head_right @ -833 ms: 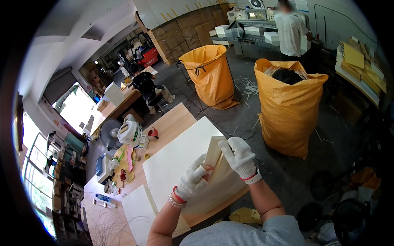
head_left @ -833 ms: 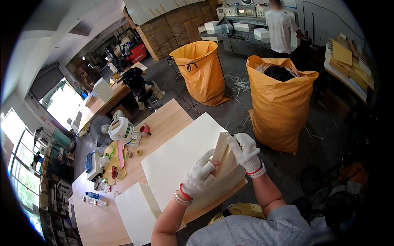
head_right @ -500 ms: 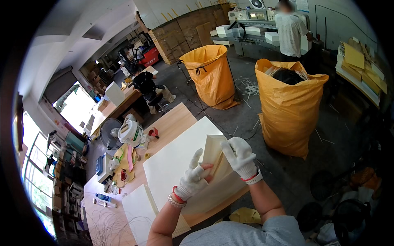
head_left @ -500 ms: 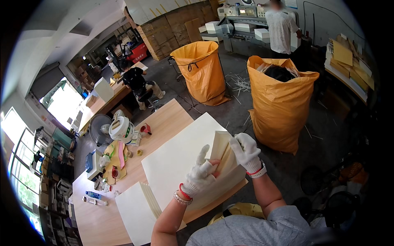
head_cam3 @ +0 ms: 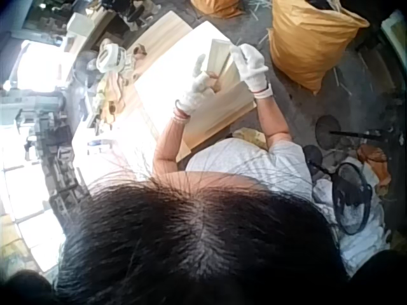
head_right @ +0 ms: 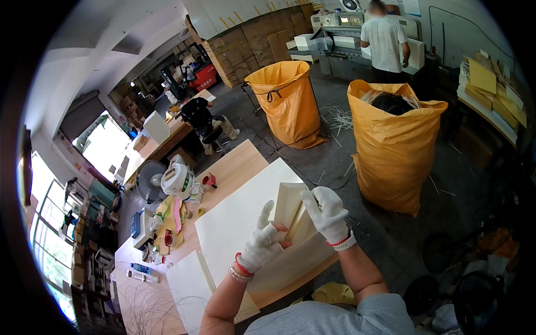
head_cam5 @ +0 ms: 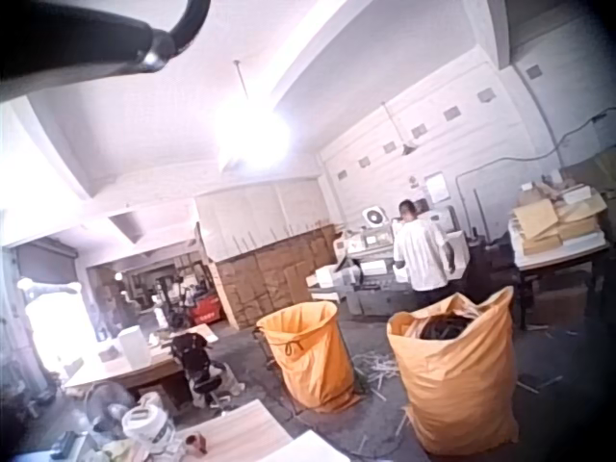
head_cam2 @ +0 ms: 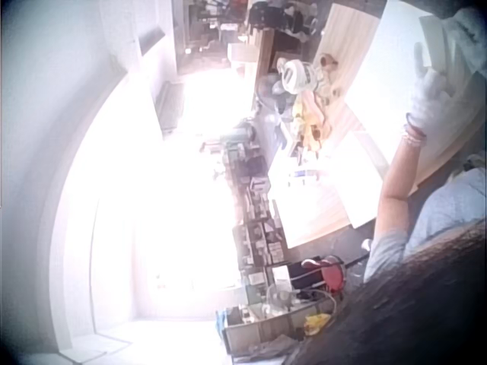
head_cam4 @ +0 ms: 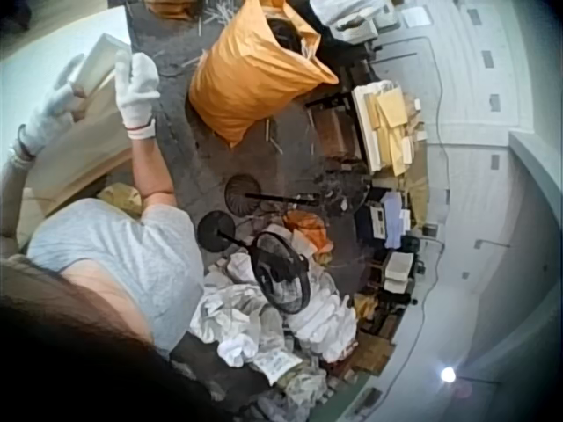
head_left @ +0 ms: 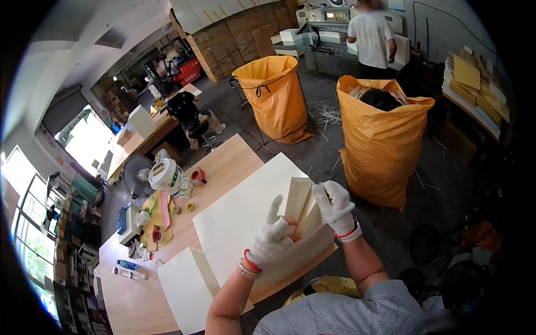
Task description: The person repeatedly picks up stacks of white paper sheets from a table, aligns them, and places them back down. The person wears white gloves and handles the paper by hand without using tools.
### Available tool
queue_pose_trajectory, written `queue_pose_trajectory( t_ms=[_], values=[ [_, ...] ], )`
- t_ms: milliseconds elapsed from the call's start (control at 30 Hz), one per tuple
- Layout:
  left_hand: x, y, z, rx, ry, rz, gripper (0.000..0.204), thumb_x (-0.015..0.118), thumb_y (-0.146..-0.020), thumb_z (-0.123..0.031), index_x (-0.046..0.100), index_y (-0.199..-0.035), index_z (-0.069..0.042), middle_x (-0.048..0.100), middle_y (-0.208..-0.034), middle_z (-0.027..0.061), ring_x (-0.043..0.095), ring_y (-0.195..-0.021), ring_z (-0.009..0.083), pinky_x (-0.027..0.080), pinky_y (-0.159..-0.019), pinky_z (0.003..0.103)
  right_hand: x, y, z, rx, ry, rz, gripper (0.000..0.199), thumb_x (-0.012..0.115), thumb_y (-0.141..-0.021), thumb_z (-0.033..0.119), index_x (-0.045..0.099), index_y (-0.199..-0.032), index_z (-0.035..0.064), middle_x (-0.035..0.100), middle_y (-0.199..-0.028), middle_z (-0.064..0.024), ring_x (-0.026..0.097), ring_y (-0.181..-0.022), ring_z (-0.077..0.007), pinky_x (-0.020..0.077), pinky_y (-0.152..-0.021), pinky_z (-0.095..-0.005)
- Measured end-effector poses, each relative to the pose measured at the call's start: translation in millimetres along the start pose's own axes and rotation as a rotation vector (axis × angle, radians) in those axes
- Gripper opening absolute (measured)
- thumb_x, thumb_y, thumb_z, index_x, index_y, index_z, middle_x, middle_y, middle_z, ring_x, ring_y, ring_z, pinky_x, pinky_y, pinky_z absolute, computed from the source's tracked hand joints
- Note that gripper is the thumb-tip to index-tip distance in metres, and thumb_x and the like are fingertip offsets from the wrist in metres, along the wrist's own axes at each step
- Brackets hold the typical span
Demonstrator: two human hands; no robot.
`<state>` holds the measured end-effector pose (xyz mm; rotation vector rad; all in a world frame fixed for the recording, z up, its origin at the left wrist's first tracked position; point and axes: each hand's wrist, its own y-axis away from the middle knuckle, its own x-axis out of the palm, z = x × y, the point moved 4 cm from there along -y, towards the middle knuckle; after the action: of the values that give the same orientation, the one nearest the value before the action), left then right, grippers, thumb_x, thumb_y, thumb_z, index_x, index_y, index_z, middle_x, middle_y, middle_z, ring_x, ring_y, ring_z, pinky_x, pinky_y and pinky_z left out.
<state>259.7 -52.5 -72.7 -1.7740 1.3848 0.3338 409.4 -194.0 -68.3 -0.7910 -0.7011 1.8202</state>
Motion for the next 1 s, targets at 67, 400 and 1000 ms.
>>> queue_pose_trajectory(
  t_ms=[67,400,1000],
  values=[
    [-1,0,-3,-0.088,0.076,-0.005,0.035,0.081,-0.072,0.008,0.066,-0.101,-0.005,0.046,-0.148,0.0281,0.061,-0.126,0.0357,0.053,-0.097,0.039,0,1,-1,0.005,-0.001,0.0,0.006,0.063,-0.094,0.006,0.069,-0.096,0.004,0.054,-0.072,-0.0107,0.055,-0.064,-0.0293,0.0415,-0.056,-0.0405],
    [1,2,3,-0.009,-0.034,0.06,0.038,0.079,-0.074,0.007,0.066,-0.108,-0.003,0.043,-0.151,0.0263,0.069,-0.105,0.0335,0.057,-0.085,0.038,0,-1,1,0.117,-0.053,-0.006,0.008,0.067,-0.094,0.009,0.068,-0.088,0.003,0.052,-0.07,-0.0093,0.053,-0.061,-0.0276,0.0406,-0.054,-0.039],
    [-2,-6,-16,-0.048,0.004,0.018,0.032,0.068,-0.071,0.01,0.067,-0.1,-0.003,0.05,-0.142,0.0287,0.071,-0.089,0.0304,0.058,-0.081,0.037,1,1,-4,0.121,-0.067,-0.041,0.017,0.07,-0.092,0.009,0.062,-0.08,0.0007,0.051,-0.067,-0.011,0.053,-0.059,-0.0275,0.0399,-0.054,-0.0396]
  ],
)
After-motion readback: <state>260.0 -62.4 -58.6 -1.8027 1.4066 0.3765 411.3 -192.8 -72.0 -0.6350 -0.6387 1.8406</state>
